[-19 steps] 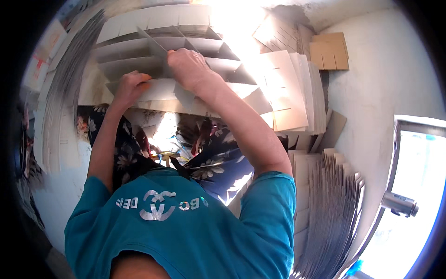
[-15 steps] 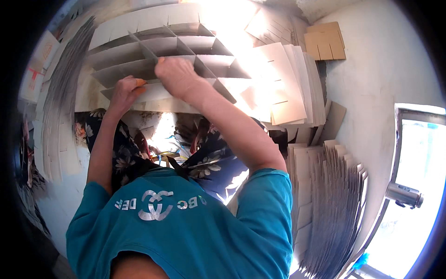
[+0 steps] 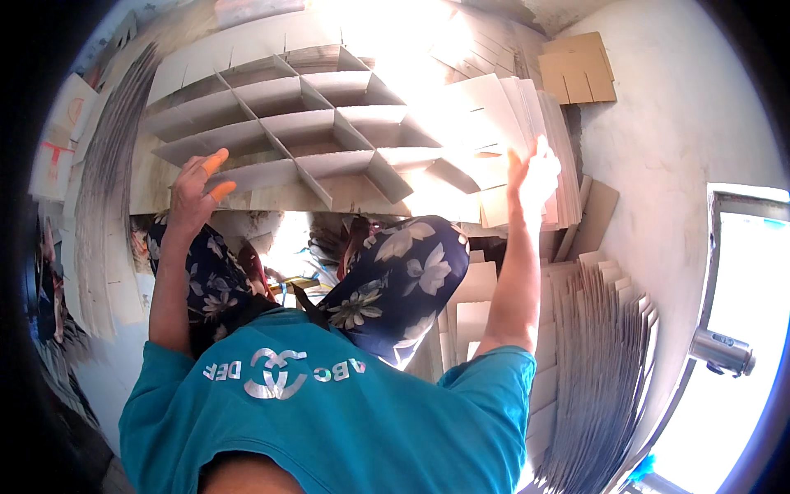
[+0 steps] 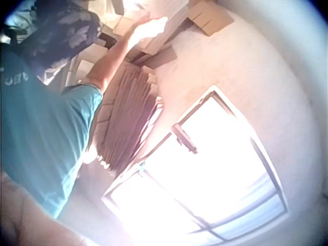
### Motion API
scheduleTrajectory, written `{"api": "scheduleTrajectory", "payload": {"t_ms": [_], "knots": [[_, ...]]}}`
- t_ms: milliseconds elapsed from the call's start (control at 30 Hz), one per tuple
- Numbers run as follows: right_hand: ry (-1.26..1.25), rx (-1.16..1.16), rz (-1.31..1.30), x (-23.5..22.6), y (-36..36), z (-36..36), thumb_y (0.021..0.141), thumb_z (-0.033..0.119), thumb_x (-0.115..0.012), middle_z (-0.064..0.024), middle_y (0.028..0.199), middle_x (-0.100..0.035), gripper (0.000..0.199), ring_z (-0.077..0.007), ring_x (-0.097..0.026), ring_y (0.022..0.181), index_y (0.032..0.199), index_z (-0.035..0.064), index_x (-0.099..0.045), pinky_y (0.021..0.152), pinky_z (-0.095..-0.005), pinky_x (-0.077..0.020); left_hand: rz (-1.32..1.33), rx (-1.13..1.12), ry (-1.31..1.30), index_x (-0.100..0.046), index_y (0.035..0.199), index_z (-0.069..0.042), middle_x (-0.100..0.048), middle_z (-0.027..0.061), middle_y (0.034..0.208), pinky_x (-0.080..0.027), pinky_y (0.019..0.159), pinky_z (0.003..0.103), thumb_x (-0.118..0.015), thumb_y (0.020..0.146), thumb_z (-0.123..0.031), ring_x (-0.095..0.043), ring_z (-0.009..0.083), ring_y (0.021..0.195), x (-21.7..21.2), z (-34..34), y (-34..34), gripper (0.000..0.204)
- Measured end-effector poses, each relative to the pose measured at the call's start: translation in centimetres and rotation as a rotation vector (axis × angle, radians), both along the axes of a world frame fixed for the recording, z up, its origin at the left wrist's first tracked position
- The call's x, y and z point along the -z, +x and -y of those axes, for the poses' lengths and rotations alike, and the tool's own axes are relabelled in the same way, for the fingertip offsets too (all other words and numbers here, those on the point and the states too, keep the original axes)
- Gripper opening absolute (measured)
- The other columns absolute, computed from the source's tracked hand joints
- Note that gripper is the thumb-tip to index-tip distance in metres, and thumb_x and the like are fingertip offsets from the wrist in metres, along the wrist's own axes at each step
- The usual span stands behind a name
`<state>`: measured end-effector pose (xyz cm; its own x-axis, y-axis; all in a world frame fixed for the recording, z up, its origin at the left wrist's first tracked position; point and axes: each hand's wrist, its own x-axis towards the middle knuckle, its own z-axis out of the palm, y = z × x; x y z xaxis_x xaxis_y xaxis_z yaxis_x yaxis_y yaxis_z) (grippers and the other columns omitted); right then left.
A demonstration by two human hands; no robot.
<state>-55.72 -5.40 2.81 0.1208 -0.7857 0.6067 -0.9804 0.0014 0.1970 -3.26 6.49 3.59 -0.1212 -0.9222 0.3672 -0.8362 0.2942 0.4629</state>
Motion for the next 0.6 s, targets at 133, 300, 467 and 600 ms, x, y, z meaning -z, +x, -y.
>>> {"api": "scheduleTrajectory", "payload": {"t_ms": [133, 300, 467, 600], "knots": [[0.313, 0.337, -0.177, 3.9, -2.7, -2.5, 0.071, 0.04, -0.077, -0.0156, 0.114, -0.054, 0.077, -0.034, -0.05, 0.106, 0.13, 0.0045, -0.043, 0.081, -0.0458, -0.0488, 0.048, -0.026, 0.008, -0.06, 0.115, -0.002, -0.064, 0.0124, 0.099, -0.046, 0.083, 0.039, -0.076, 0.067, -0.01, -0.057, 0.0307, 0.093, 0.5, -0.3, 1.0, 0.051], [0.366, 0.35, -0.014, 3.8, -4.1, -1.3, 0.065, 0.036, -0.079, -0.0166, 0.109, -0.059, 0.067, -0.0348, -0.055, 0.103, 0.117, 0.0066, -0.05, 0.082, -0.0443, -0.0475, 0.061, -0.031, 0.007, -0.06, 0.114, -0.004, -0.063, 0.0129, 0.096, -0.046, 0.081, 0.04, -0.076, 0.067, -0.011, -0.057, 0.031, 0.09, 0.4, 0.1, 1.2, 0.05], [0.279, 0.219, 0.406, -1.3, -1.9, -0.7, 0.075, 0.021, -0.071, -0.0198, 0.083, -0.064, 0.032, -0.0349, -0.061, 0.075, 0.095, 0.0023, -0.055, 0.072, -0.0413, -0.0479, 0.044, -0.099, 0.01, -0.062, 0.114, -0.006, -0.063, 0.0122, 0.094, -0.046, 0.08, 0.039, -0.076, 0.068, -0.012, -0.057, 0.0305, 0.089, 0.7, -0.6, 2.4, 0.048], [-0.048, 0.023, 0.68, -5.6, -1.5, 0.6, 0.078, 0.039, -0.07, -0.0112, 0.081, -0.064, 0.037, -0.024, -0.059, 0.072, 0.092, 0.0065, -0.059, 0.069, -0.0369, -0.0473, 0.006, -0.128, 0.005, -0.062, 0.114, -0.006, -0.064, 0.0111, 0.096, -0.047, 0.081, 0.038, -0.077, 0.068, -0.011, -0.058, 0.0297, 0.09, 1.1, -0.9, 3.9, 0.048]]}}
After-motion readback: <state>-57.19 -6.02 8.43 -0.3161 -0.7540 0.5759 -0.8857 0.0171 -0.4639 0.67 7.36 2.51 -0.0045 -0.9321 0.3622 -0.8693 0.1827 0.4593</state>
